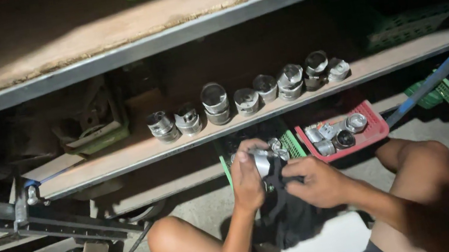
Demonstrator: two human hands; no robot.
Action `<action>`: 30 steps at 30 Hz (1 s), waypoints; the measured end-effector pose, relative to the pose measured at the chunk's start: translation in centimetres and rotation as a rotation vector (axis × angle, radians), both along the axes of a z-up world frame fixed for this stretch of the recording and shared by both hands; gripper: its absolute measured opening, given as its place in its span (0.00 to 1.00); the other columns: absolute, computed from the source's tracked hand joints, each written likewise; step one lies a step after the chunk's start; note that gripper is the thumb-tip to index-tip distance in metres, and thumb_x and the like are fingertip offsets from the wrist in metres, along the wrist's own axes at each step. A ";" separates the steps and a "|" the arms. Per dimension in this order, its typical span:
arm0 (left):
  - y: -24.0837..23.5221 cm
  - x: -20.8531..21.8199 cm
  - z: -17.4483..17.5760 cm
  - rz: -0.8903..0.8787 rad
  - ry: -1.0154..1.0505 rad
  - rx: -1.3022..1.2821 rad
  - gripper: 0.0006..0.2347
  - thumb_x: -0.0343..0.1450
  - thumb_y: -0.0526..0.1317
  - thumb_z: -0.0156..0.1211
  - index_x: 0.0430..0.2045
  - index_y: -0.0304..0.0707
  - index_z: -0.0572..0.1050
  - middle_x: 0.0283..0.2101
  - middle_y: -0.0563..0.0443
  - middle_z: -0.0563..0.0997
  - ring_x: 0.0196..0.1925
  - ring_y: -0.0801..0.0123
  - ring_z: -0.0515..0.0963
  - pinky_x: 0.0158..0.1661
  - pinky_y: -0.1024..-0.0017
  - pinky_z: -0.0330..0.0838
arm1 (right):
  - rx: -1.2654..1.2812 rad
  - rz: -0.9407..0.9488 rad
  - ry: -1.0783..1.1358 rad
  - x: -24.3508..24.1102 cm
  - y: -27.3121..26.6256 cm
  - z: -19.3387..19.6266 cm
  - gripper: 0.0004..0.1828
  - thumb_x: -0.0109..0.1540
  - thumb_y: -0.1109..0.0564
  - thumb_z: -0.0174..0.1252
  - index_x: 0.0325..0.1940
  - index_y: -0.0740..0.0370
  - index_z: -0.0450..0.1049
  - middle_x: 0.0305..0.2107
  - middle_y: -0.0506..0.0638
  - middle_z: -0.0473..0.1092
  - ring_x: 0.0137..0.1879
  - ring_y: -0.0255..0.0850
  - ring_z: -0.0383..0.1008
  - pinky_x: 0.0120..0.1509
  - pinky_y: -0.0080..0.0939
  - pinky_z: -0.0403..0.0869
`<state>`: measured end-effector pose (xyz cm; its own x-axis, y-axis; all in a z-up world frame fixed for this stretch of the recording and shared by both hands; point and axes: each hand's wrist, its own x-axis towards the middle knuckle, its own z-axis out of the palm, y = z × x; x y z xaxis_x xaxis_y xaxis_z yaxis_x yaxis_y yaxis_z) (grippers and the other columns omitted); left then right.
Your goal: Cleaning a motorcycle piston by wiping it thoroughly with a cloth
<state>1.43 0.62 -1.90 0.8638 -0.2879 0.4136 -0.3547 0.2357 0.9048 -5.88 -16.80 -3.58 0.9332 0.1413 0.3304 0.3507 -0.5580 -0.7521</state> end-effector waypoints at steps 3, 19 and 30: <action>-0.1 -0.3 0.2 -0.005 0.083 0.020 0.30 0.79 0.53 0.21 0.38 0.39 0.80 0.34 0.46 0.82 0.37 0.64 0.75 0.44 0.71 0.67 | 0.046 0.079 0.118 -0.1 -0.6 0.4 0.13 0.50 0.59 0.62 0.36 0.50 0.86 0.23 0.51 0.75 0.30 0.47 0.78 0.37 0.48 0.77; -1.5 0.1 -1.9 0.017 0.105 0.058 0.25 0.81 0.46 0.28 0.33 0.36 0.82 0.31 0.41 0.82 0.35 0.57 0.76 0.44 0.67 0.68 | -0.790 -0.071 -0.153 -0.8 -0.4 1.3 0.09 0.55 0.46 0.62 0.37 0.43 0.80 0.24 0.48 0.72 0.30 0.51 0.78 0.32 0.52 0.75; -2.4 1.0 -2.0 -0.260 0.490 -0.682 0.20 0.78 0.49 0.46 0.55 0.31 0.70 0.51 0.33 0.82 0.50 0.56 0.84 0.50 0.61 0.78 | 0.385 -0.031 0.335 0.6 -3.8 -0.6 0.09 0.53 0.62 0.62 0.33 0.57 0.86 0.23 0.42 0.74 0.29 0.30 0.72 0.35 0.34 0.73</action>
<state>2.47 -1.76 -3.88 0.9305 -0.3260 0.1670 0.1773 0.7998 0.5734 -5.31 -20.56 -4.16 0.9986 0.0390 0.0354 0.0432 -0.2243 -0.9736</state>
